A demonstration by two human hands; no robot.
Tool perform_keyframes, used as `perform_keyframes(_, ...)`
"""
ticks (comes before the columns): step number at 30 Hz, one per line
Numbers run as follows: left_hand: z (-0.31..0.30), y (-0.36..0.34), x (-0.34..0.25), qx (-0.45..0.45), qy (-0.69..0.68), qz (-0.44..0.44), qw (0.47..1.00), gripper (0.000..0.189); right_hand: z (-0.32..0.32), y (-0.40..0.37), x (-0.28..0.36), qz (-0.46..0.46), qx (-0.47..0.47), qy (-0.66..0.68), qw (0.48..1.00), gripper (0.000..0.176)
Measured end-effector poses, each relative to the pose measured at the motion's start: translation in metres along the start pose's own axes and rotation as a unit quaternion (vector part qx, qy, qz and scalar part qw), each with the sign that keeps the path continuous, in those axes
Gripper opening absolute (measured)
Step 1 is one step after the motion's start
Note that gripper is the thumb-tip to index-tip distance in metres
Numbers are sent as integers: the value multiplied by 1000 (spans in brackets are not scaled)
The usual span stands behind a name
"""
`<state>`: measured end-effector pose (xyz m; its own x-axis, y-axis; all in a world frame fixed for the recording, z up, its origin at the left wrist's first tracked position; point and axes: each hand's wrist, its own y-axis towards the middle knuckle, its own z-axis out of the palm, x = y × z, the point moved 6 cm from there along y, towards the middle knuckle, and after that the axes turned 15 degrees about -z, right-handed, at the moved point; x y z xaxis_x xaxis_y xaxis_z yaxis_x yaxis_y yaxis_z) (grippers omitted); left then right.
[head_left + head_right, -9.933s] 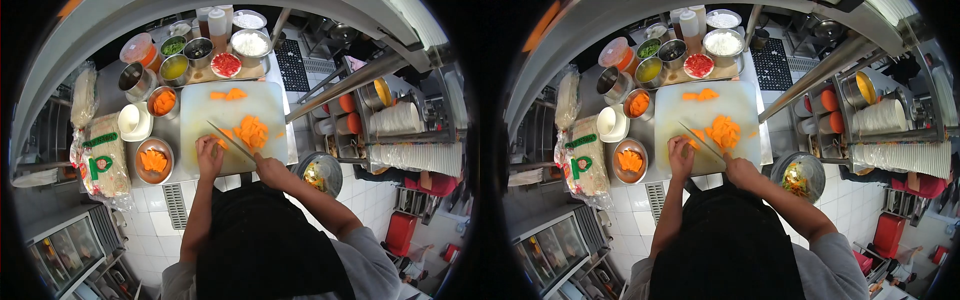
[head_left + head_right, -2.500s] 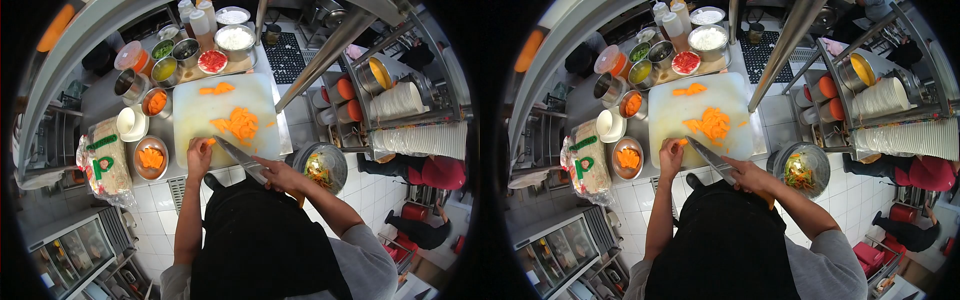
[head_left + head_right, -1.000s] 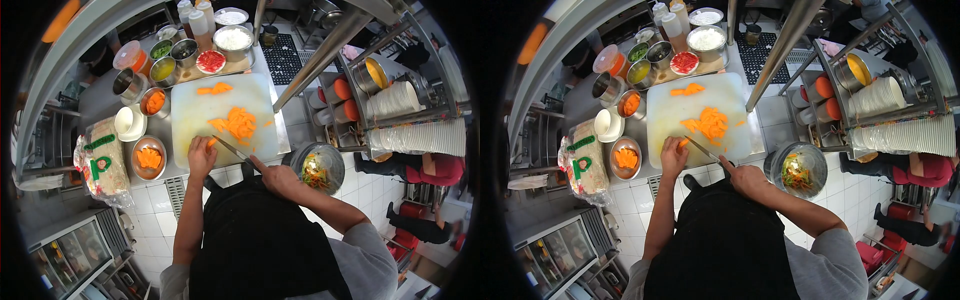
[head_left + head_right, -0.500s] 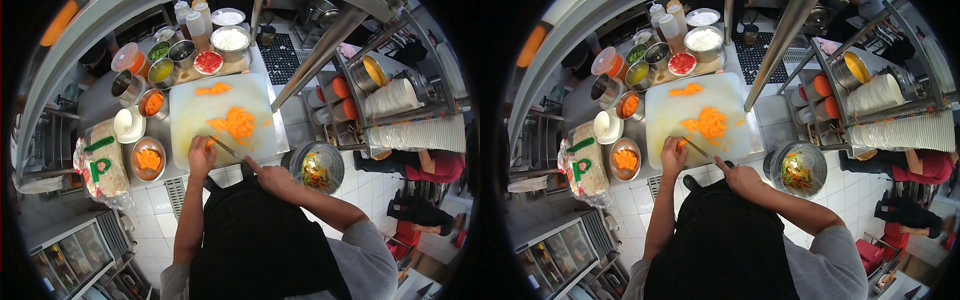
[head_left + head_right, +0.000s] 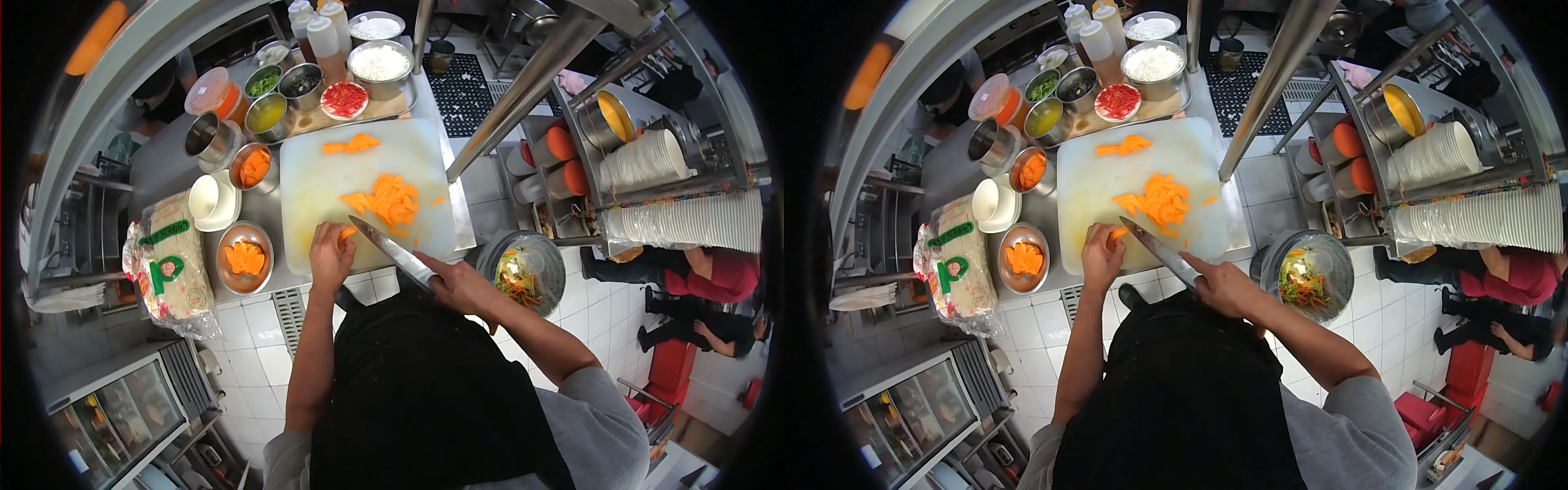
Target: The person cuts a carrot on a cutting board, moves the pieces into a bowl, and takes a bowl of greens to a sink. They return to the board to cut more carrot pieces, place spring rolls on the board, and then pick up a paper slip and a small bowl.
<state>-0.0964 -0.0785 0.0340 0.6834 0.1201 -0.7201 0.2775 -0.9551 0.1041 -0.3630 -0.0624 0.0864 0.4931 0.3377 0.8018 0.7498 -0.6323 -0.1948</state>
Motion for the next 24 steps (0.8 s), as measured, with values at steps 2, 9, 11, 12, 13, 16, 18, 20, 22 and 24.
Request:
perform_keyframes(2,-1,0,-2,4,-4,-2,1000,25,-2,-1,-2,28,5,18,999,62)
perform_keyframes(9,-2,1,-3,18,-24,-4,1000,24,-6,-2,3,87,34,148,985,65)
perform_keyframes(11,-2,1,-3,19,-24,-5,1000,23,-5,-2,2,101,45,155,982,65)
perform_keyframes(12,-2,1,-2,20,-24,-6,1000,23,-5,-1,2,101,45,156,982,65)
perform_keyframes(13,-2,1,-2,20,-24,-6,1000,23,-4,-1,1,102,49,162,980,65)
perform_keyframes(16,-2,1,0,22,-18,-12,1000,20,3,0,-6,96,48,169,980,65)
perform_keyframes(18,-1,1,-1,16,-14,-7,1000,20,7,1,-11,89,43,169,981,64)
perform_keyframes(20,-1,1,1,14,-12,-8,1000,20,11,2,-12,105,46,193,974,61)
perform_keyframes(22,0,1,1,13,-10,-11,1000,20,10,0,-12,119,45,228,965,63)
perform_keyframes(24,0,-1,0,15,-11,-12,1000,22,9,-3,-11,134,47,263,954,64)
